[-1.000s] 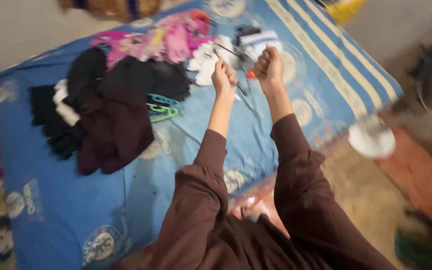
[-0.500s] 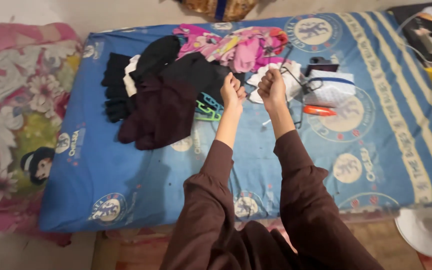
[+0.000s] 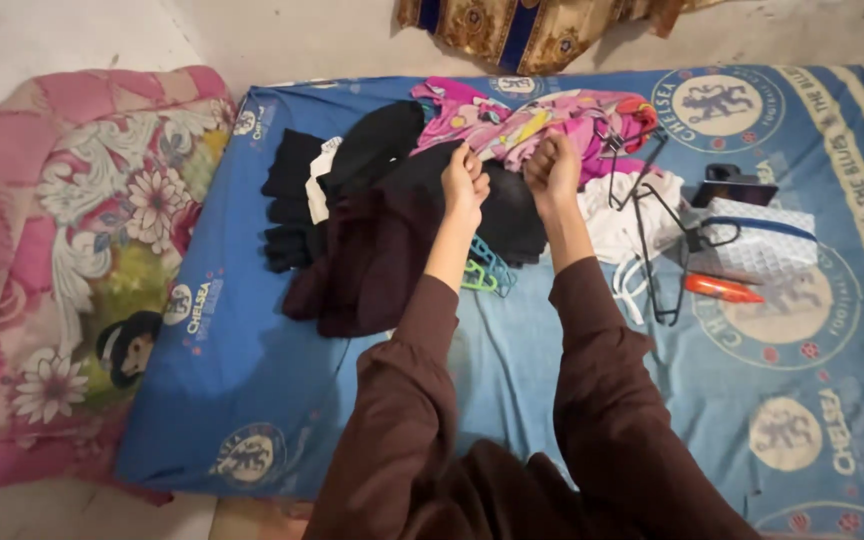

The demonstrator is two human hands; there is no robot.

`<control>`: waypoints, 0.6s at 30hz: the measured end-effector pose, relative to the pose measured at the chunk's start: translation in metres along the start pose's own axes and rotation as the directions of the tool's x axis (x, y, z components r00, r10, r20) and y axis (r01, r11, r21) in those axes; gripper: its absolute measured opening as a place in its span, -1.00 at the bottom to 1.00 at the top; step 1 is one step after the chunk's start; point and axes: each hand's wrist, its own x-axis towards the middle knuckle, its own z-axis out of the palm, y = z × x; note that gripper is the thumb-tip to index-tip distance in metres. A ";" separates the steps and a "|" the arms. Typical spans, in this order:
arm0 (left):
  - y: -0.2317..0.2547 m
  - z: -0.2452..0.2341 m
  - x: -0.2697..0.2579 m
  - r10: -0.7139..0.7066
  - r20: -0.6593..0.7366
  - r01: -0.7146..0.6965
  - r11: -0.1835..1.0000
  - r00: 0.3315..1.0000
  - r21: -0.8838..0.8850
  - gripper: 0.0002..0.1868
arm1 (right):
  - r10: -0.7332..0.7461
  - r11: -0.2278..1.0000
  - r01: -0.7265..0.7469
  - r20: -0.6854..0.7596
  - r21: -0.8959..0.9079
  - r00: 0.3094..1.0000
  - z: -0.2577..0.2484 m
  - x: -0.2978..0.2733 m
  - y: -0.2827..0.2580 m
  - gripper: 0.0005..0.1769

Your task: Removing clothes from a closet, organizing them on a bed, placing them on hangers, and returning them to the closet.

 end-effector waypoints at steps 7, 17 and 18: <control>-0.029 -0.059 0.117 0.059 -0.087 -0.036 0.968 0.994 0.250 -0.58 | 0.052 0.998 -0.048 -0.075 0.051 0.996 -0.066 0.094 0.032 -0.44; -0.048 -0.257 0.124 -0.067 -0.506 0.478 -0.247 0.860 0.843 0.00 | 0.101 0.941 -0.251 -0.521 -0.226 0.848 -0.327 0.119 0.163 -0.81; -0.070 -0.309 0.173 -0.202 -0.444 0.342 -0.394 0.873 0.853 0.09 | 0.105 0.911 -0.305 -0.558 -0.279 0.823 -0.352 0.113 0.175 -0.86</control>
